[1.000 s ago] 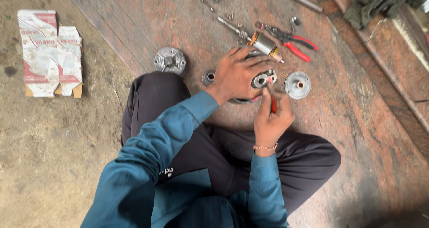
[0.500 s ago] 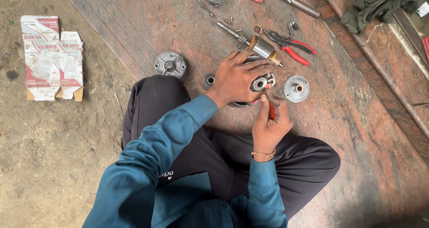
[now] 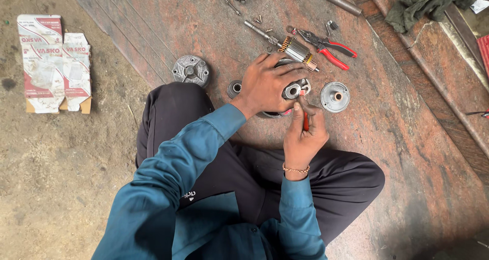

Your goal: The person sits cross-legged on the floor with a disassembled water pump. They hold the cast housing in one hand and repeatedly scrape and smooth its machined surface and bore with a small red abrasive stick, repositioning the housing to work different edges.

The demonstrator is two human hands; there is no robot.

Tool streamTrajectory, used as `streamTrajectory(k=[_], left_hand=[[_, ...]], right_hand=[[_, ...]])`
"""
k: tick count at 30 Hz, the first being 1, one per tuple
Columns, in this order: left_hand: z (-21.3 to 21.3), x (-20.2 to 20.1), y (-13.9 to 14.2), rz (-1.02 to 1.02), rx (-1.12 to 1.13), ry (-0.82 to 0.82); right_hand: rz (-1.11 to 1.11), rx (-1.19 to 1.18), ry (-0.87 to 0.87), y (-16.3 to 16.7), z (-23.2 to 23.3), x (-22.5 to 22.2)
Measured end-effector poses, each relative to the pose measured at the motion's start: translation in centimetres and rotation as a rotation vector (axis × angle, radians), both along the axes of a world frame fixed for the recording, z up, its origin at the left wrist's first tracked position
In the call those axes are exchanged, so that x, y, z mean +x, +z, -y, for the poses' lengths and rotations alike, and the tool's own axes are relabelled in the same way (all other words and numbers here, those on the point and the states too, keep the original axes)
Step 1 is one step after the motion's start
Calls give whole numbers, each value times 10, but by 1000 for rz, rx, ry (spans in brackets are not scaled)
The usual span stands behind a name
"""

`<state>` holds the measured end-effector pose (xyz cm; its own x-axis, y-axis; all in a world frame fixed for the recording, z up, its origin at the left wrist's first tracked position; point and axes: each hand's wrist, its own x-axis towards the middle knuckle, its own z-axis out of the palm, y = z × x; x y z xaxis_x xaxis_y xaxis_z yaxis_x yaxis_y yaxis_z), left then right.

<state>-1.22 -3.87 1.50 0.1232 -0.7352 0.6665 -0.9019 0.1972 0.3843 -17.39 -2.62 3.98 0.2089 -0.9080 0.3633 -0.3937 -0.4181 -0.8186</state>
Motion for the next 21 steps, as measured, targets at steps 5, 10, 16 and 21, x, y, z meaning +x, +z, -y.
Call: streamTrajectory(k=[5,10,16,21], left_hand=[[0,-1,0,-11,32,3],[1,0,-4,-15,22,7],[0,0,-3,24,8,3],[0,-2,2,6,-33,14]], right_hand=[[37,-79,62,4,3,2],[85,5,33,2,2,5],[55,-55,10,-7,-4,1],[330,86,140,-14,-2,1]])
